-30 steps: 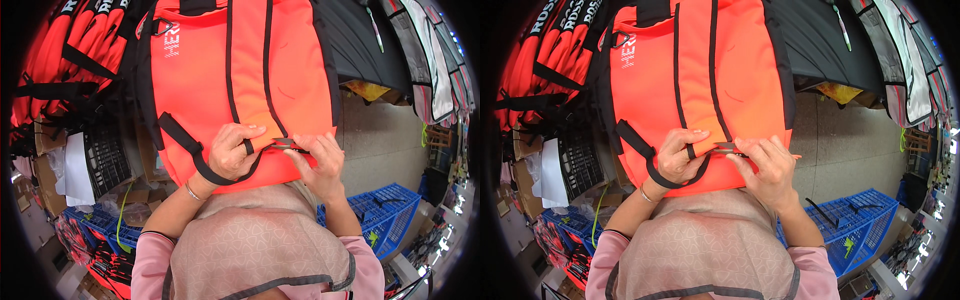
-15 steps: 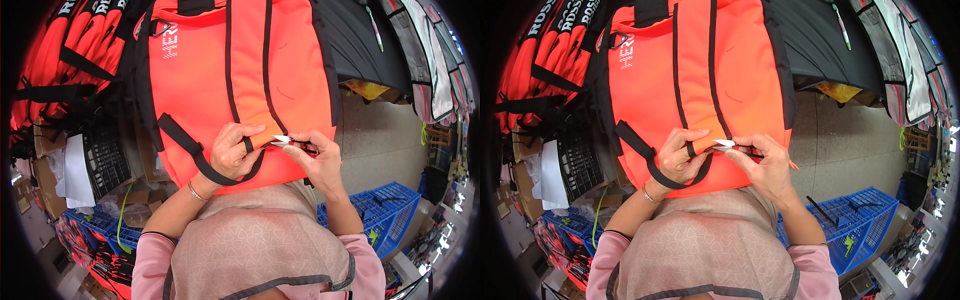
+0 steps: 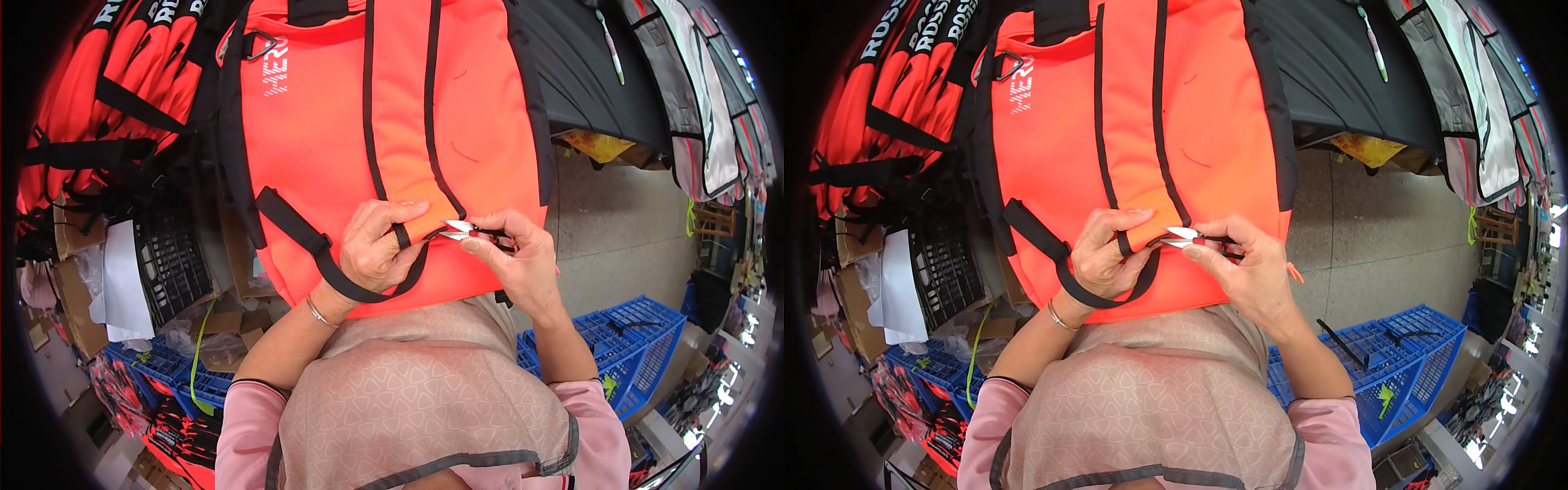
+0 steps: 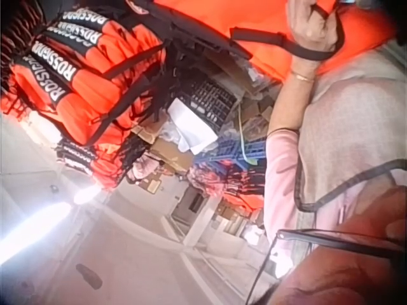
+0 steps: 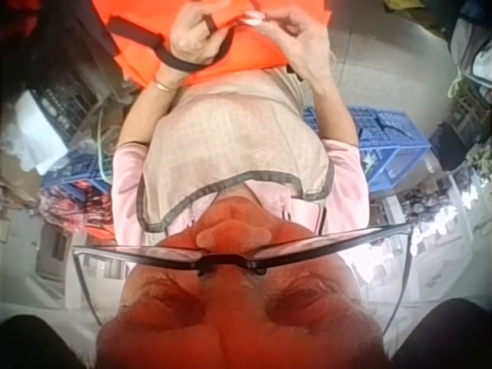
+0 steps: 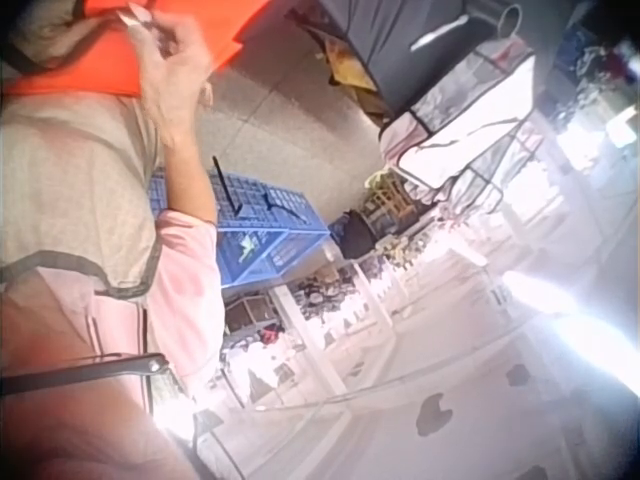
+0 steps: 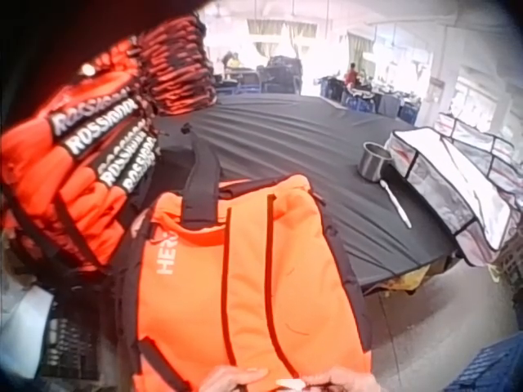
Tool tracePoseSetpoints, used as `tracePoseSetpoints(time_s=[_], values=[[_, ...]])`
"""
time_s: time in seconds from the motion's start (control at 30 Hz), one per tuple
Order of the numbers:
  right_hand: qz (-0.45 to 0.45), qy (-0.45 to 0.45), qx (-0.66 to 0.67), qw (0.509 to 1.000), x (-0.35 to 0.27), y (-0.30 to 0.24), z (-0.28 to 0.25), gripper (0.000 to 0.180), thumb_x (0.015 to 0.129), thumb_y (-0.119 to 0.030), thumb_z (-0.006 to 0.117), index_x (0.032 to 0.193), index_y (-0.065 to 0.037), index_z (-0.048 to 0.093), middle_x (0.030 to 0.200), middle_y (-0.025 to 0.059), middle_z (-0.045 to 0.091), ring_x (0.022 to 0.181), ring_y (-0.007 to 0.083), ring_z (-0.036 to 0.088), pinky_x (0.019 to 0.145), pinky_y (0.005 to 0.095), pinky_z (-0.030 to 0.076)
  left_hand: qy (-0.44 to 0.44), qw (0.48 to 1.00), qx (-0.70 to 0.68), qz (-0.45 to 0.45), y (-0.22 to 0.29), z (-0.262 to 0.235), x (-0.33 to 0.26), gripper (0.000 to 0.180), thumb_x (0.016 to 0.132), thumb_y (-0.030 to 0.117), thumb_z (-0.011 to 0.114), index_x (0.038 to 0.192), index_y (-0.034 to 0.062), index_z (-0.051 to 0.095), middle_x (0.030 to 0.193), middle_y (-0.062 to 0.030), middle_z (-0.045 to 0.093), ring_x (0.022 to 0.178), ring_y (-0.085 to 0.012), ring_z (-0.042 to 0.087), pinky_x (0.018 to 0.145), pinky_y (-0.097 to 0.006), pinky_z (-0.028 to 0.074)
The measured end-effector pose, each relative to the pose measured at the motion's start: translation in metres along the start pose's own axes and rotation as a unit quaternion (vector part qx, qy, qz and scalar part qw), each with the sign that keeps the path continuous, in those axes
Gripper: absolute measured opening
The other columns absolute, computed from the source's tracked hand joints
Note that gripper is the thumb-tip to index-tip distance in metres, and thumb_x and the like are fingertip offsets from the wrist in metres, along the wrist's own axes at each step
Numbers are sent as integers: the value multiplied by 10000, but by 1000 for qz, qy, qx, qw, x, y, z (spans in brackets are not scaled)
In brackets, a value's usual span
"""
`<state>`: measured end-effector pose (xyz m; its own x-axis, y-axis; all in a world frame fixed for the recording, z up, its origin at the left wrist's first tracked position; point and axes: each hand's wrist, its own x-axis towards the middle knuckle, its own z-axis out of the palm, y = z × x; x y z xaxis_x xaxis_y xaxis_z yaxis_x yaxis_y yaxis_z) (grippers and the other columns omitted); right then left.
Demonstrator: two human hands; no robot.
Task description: Inspecting, trimming loose threads from, and cleaning backpacks in a manufacturing facility.
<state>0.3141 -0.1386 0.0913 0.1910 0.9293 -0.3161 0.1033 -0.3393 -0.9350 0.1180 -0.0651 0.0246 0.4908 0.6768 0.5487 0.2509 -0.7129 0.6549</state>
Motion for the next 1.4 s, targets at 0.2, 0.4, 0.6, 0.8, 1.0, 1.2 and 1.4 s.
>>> tracePoseSetpoints(time_s=[0.2, 0.4, 0.6, 0.8, 1.0, 1.2, 1.4], values=[[-130, 79, -144, 978, -2, 3, -1, 249, 758, -87, 814, 956, 5, 694, 763, 67, 656, 685, 132, 593, 626, 271, 488, -6, 1000, 10, -3, -1, -1, -2, 419, 610, -55, 768, 1008, 77, 751, 1050, -78, 674, 904, -256, 645, 755, -347, 535], [-161, 67, -182, 968, 1, 6, 1, 248, 744, -96, 818, 940, -2, 699, 733, 69, 639, 654, 171, 587, 597, 302, 484, 6, 999, 21, 23, -2, 0, 1, 393, 572, -30, 742, 959, 40, 734, 1036, -66, 678, 869, -251, 647, 737, -364, 522], [-161, 64, -190, 966, 2, 7, 1, 248, 741, -96, 816, 936, -3, 695, 723, 68, 633, 646, 177, 582, 588, 310, 477, 5, 1000, 22, 18, -2, 0, 1, 392, 567, -28, 739, 952, 46, 737, 1033, -61, 679, 871, -249, 647, 746, -359, 523], [-164, 56, -203, 964, 5, 5, 1, 254, 738, -94, 816, 941, -4, 692, 718, 74, 631, 647, 188, 584, 598, 313, 486, 5, 1000, 23, 19, -3, 1, 1, 394, 566, -26, 741, 953, 48, 738, 1033, -58, 680, 876, -248, 648, 746, -360, 523], [-76, 33, -125, 989, 8, 2, 3, 238, 802, -109, 793, 966, 1, 661, 750, 28, 636, 669, 107, 571, 591, 271, 477, -3, 1000, -9, -22, 4, -3, 8, 331, 635, 6, 773, 962, 53, 743, 1033, -71, 686, 866, -248, 647, 721, -350, 517], [123, -87, 302, 941, 24, -6, -11, 230, 877, -101, 734, 1005, 2, 572, 828, 6, 629, 753, 48, 566, 687, 223, 472, -50, 954, -205, -212, 6, -6, 9, 185, 796, 84, 764, 970, 23, 745, 1020, -123, 707, 870, -207, 673, 756, -311, 528], [-78, 59, 22, 995, 13, -5, 3, 224, 856, -127, 759, 962, -3, 606, 805, 23, 653, 687, 88, 600, 609, 239, 484, -67, 925, -260, -268, 11, -10, 18, 195, 850, 30, 711, 1042, 25, 737, 1027, -102, 703, 895, -167, 657, 778, -285, 521]])
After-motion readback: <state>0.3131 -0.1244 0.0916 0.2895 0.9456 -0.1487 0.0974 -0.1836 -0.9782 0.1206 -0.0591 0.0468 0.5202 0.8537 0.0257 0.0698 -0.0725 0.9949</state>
